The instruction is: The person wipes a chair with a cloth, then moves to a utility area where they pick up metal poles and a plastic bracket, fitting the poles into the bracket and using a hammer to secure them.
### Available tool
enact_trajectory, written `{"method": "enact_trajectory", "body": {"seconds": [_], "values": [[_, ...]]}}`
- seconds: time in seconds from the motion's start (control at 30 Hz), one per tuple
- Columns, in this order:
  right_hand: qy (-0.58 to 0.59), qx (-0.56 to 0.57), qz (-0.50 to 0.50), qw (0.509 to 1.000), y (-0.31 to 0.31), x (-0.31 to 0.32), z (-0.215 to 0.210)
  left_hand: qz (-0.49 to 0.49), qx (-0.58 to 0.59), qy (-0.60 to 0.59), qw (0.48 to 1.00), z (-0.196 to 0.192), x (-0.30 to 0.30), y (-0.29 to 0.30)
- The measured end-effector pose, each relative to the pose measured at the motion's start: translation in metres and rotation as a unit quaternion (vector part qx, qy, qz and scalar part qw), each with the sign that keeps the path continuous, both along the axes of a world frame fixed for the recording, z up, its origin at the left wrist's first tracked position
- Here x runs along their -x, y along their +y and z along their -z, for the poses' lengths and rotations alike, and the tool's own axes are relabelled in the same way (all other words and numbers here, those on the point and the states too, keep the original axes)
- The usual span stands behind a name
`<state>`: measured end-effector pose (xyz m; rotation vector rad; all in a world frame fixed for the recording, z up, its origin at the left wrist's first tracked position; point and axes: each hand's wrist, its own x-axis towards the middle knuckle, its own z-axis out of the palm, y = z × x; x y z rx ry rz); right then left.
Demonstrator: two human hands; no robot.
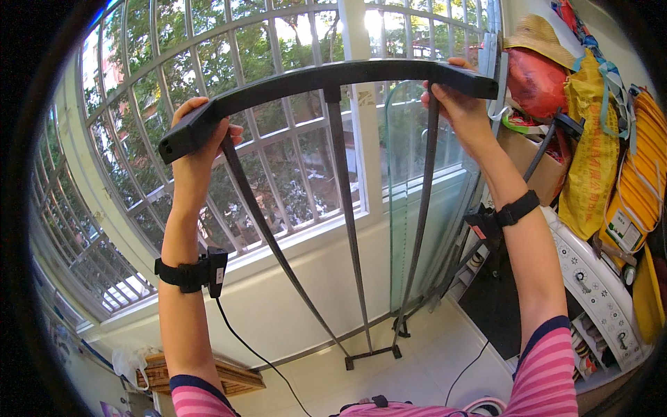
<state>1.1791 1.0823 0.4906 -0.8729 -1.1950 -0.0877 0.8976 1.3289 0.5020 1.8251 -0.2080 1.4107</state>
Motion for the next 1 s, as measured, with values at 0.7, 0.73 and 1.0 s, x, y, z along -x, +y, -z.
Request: {"method": "enact_trajectory", "body": {"seconds": [0.7,0.73,1.0], "values": [[0.039,0.012,0.002,0.999,-0.005,0.006,0.002,0.011,0.008,0.010,1.000,0.000,0.010,-0.007],[0.022,-0.005,0.000,1.000,-0.004,0.007,0.002,0.032,0.003,-0.011,0.999,0.002,0.008,-0.007],[0.092,0.054,-0.002,0.994,-0.010,0.012,0.002,0.054,0.006,-0.016,0.998,0.002,0.015,-0.007]]}}
